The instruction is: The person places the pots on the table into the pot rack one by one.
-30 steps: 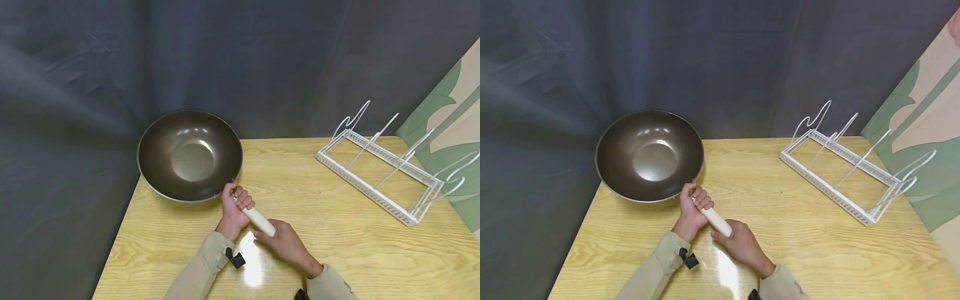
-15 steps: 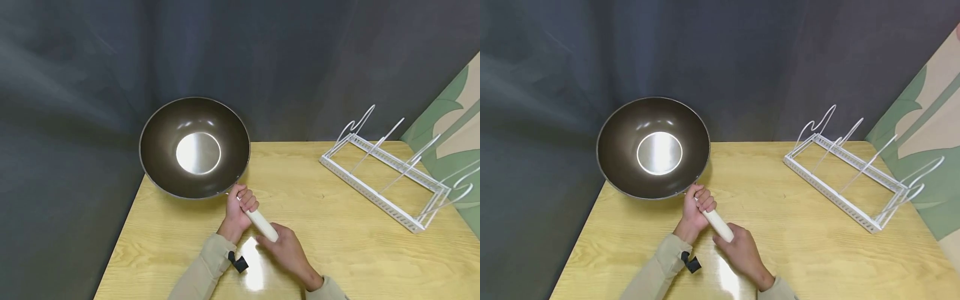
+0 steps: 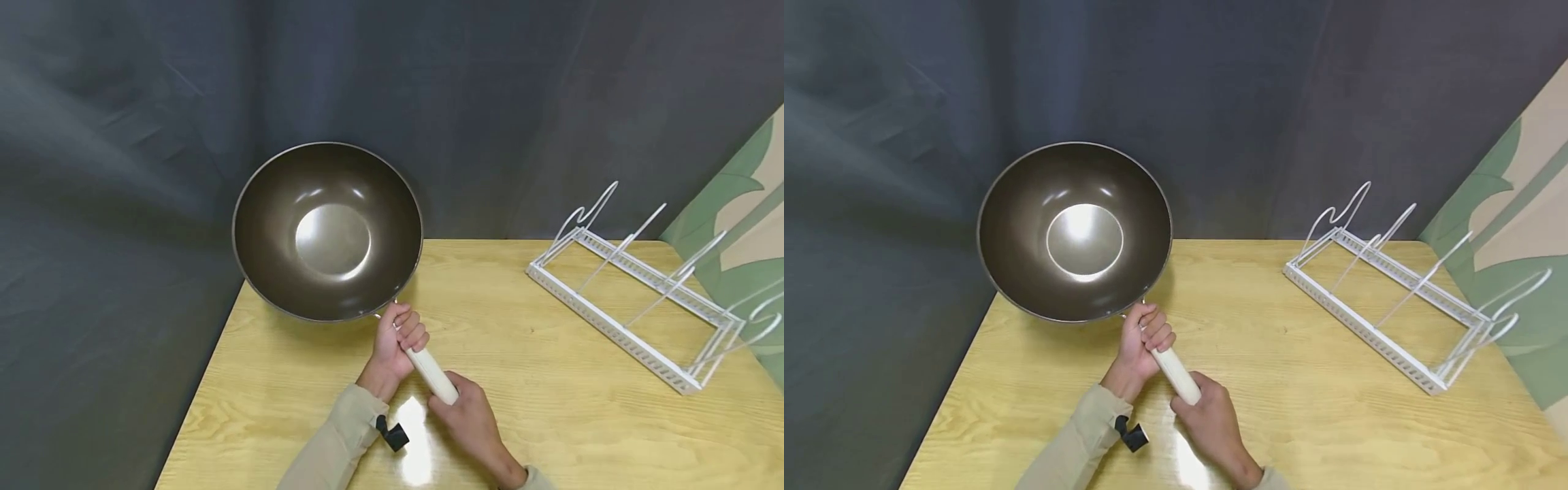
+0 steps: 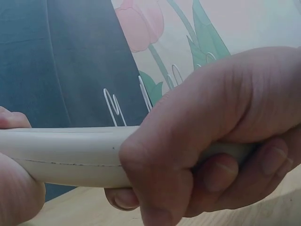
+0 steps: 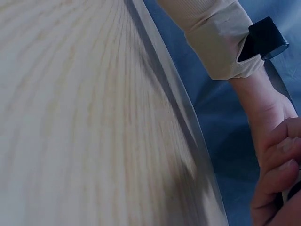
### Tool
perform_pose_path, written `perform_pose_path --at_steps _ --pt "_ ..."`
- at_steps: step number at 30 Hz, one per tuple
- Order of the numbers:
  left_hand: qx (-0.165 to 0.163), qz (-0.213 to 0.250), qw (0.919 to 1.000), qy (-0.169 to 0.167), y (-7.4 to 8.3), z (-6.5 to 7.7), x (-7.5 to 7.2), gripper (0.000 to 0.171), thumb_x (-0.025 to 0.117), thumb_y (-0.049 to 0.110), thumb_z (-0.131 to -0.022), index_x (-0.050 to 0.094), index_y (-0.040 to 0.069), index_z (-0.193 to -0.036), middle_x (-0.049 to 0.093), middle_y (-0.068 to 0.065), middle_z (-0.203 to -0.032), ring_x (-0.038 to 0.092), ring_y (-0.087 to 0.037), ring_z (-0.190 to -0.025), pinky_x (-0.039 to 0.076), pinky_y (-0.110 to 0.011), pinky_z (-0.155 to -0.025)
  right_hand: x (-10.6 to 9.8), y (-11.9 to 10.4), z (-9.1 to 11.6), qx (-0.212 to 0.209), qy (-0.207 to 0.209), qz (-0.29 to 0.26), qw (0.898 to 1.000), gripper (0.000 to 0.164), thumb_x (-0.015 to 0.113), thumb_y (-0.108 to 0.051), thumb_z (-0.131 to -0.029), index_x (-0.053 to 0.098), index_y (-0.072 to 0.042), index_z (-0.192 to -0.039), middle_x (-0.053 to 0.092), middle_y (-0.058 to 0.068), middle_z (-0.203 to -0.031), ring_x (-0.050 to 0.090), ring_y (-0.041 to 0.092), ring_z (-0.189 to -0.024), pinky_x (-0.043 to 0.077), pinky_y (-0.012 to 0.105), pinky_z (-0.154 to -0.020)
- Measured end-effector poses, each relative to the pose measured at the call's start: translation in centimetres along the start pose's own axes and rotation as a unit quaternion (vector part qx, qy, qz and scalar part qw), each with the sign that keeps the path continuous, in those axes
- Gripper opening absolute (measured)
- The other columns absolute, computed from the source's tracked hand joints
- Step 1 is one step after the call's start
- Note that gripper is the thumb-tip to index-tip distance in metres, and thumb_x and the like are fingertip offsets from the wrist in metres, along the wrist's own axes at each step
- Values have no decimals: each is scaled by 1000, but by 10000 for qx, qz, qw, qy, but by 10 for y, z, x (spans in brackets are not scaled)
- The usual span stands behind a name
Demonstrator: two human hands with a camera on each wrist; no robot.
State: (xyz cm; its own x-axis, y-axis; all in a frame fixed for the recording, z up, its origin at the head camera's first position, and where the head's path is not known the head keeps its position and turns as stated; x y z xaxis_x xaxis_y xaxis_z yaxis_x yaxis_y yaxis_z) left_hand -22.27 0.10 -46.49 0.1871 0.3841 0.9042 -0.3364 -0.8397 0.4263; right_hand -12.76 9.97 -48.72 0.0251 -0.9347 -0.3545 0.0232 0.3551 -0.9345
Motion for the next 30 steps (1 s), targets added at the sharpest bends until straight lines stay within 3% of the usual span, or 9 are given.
perform_pose_path --at_steps 9,20,30 --pt "-162 -337 9990 -252 -7 -5 11 42 30 15 -102 30 24 -60 37 14 -44 34 2 -35 24 -16 -42 -7 4 3 -9 299 -248 9992 17 72 4 -75 73 -6 -88 48 -7 -63 45 10 -57 36 24 -53" --pt "-201 -692 9974 -14 -5 -17 19 43 36 16 -100 37 26 -59 36 14 -44 35 2 -34 25 -16 -40 -8 2 -7 -166 244 -704 9971 13 70 7 -74 69 -3 -84 48 -6 -62 46 10 -56 36 23 -52" --pt "-439 -1002 9940 -51 -16 -21 34 41 36 15 -101 35 25 -61 36 14 -44 34 1 -34 27 -15 -39 -12 9 -5 44 351 -1069 9936 7 68 8 -79 66 3 -83 49 -4 -58 45 8 -49 36 22 -45"
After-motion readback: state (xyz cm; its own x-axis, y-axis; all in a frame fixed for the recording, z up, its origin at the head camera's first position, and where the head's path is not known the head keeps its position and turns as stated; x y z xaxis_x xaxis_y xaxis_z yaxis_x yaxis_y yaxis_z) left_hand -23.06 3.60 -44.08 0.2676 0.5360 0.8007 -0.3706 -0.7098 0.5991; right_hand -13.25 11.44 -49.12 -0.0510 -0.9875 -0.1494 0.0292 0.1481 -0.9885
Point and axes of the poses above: each hand's wrist, its own z-axis away from the middle knuckle, its own x-axis out of the palm, y = z × x, the point moved 10 cm from there along -z, towards the middle knuckle
